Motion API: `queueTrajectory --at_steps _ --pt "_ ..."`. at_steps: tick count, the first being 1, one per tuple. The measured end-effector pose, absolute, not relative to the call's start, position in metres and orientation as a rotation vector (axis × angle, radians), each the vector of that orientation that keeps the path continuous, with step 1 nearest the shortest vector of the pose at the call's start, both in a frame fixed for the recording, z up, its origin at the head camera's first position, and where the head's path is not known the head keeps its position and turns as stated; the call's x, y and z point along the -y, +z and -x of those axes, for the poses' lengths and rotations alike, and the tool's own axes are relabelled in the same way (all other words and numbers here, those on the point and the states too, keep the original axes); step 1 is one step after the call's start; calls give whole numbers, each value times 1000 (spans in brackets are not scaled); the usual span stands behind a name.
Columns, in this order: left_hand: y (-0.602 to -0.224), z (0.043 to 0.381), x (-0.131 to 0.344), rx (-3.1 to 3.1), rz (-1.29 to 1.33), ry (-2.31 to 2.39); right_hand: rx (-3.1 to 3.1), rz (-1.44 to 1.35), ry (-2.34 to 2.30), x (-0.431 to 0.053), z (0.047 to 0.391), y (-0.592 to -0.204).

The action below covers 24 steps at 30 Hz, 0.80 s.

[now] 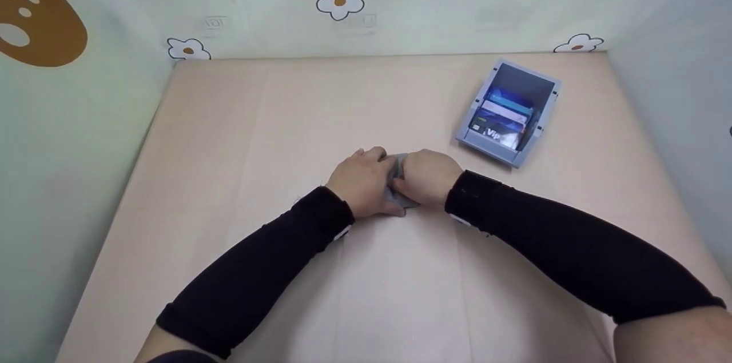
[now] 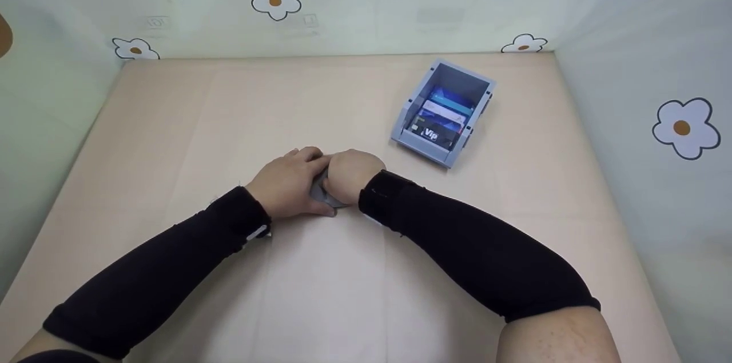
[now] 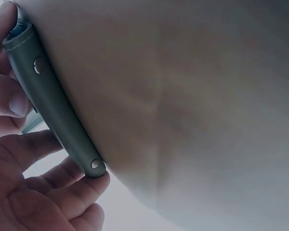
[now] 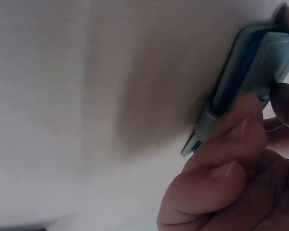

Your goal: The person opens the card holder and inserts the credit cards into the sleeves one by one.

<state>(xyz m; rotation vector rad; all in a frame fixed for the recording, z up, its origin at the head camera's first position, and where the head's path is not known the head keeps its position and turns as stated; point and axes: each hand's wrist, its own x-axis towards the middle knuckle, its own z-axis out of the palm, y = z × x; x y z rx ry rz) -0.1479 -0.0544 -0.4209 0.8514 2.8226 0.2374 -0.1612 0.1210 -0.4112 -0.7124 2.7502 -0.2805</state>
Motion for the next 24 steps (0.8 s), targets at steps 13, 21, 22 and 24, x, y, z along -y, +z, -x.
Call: queueTrajectory --at_steps 13,21,22,24 --pt "-421 147 54 -2820 -869 205 -2791 648 -282 -117 164 -420" --pt "-421 147 53 -2823 -873 167 -2789 864 -107 -116 162 -420" --pt "-421 147 53 -2822 -874 161 -2784 872 -108 -116 162 -420" --pt "-420 147 52 -2820 -872 150 -2777 842 -135 -116 161 -419"
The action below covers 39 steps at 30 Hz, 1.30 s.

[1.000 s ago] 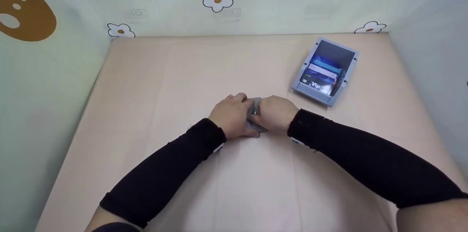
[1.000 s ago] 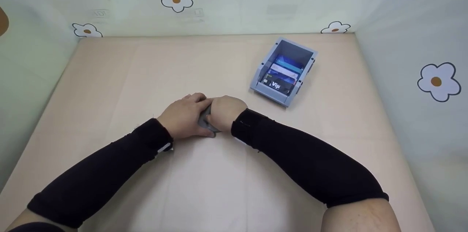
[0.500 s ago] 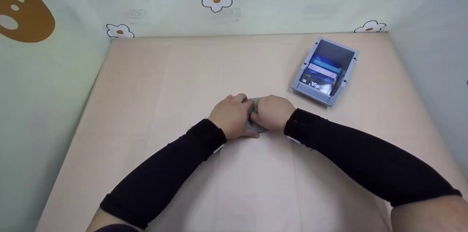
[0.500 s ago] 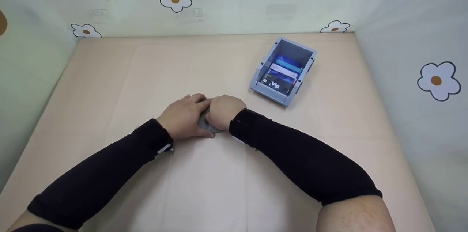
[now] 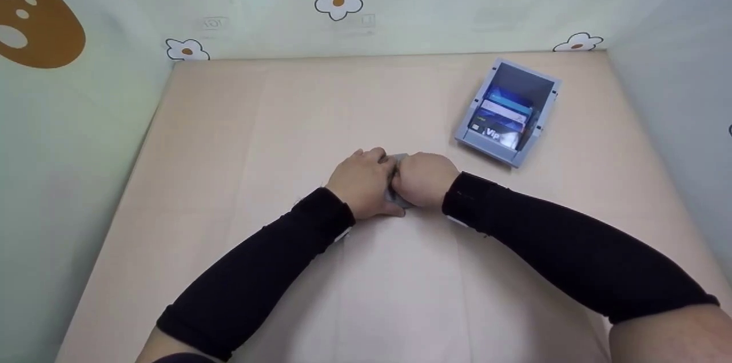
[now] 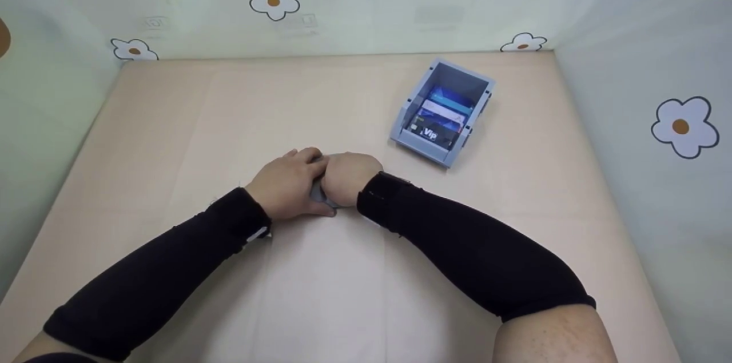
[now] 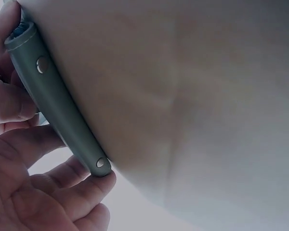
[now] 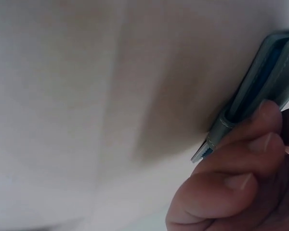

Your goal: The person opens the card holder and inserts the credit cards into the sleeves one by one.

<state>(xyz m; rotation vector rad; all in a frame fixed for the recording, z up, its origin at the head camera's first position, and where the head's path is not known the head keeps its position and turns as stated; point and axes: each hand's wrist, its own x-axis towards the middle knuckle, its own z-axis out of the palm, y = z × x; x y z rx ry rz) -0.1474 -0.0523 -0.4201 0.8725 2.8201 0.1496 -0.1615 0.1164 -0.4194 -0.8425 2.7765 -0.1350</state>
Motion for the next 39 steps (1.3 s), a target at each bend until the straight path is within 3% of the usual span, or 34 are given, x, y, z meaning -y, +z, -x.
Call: queueTrajectory --at_steps 39 --pt "-412 146 32 -2680 -820 154 -2723 482 -483 -158 163 -410"
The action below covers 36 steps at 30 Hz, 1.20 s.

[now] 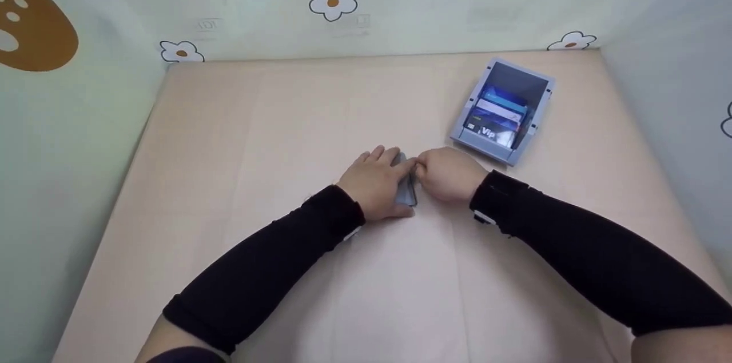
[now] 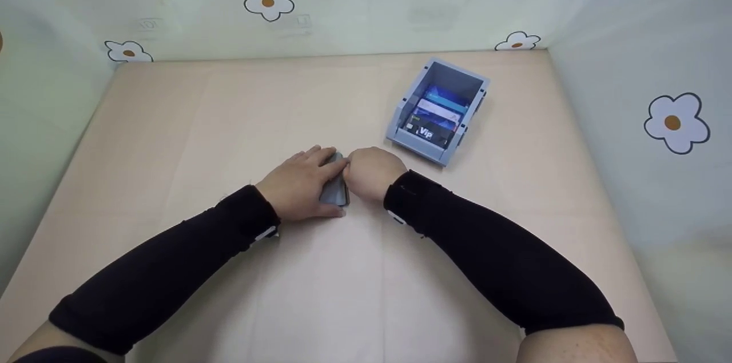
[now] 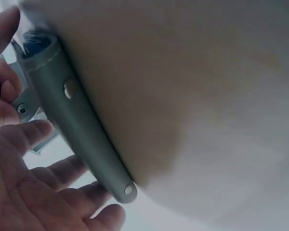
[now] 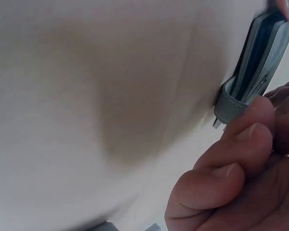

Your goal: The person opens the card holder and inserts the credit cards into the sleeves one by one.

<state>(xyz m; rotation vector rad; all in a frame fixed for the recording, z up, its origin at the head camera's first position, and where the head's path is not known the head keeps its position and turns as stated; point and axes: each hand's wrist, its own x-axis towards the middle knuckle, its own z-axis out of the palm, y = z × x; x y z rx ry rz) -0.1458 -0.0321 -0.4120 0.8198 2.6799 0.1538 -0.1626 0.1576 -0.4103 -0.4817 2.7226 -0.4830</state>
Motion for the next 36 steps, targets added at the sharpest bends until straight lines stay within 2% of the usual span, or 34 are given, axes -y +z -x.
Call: queueTrajectory --at_steps 19,36 --pt "-401 151 39 -2696 -875 419 -2751 420 -425 -183 163 -414" --pt "-388 160 75 -2748 -872 525 -2743 341 -481 -208 162 -409"
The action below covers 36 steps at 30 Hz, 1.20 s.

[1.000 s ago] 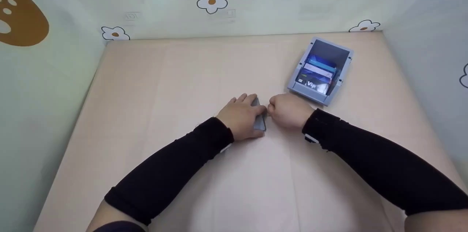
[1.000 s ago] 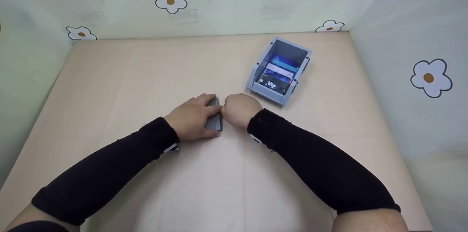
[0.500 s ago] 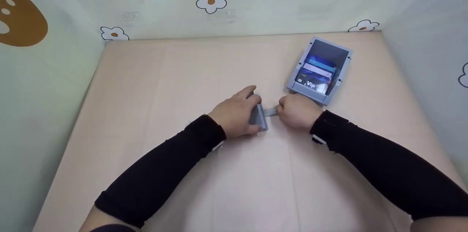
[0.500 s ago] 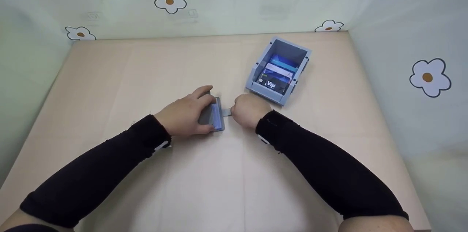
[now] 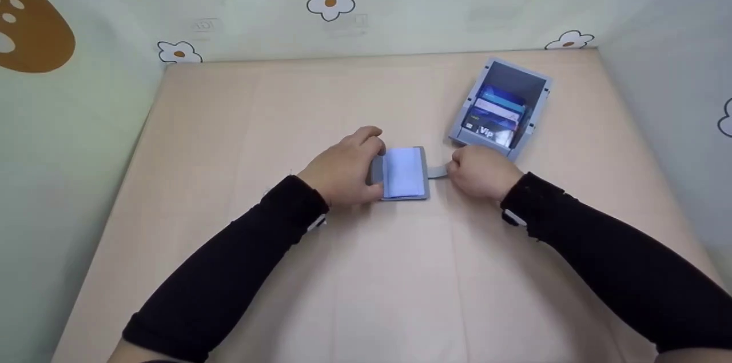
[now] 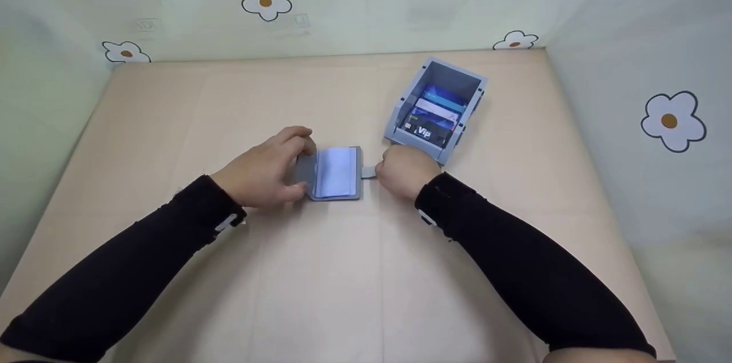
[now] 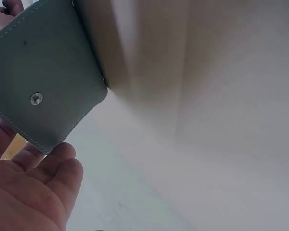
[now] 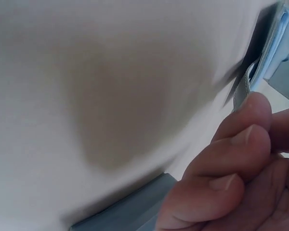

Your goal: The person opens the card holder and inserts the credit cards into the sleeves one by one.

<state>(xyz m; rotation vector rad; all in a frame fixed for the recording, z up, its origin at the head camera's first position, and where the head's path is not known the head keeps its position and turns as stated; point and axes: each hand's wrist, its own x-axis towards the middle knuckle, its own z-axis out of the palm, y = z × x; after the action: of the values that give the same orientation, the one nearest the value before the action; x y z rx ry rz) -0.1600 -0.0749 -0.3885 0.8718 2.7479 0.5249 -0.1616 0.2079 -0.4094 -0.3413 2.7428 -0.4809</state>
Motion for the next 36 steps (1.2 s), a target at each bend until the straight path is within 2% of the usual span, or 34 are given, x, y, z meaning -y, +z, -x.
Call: queueTrajectory --at_steps 13,36 --pt "-398 161 85 -2759 -869 351 -2737 319 -450 -209 159 -409" --pt "-410 152 70 -2825 -882 209 -2819 299 -492 -202 153 -413"
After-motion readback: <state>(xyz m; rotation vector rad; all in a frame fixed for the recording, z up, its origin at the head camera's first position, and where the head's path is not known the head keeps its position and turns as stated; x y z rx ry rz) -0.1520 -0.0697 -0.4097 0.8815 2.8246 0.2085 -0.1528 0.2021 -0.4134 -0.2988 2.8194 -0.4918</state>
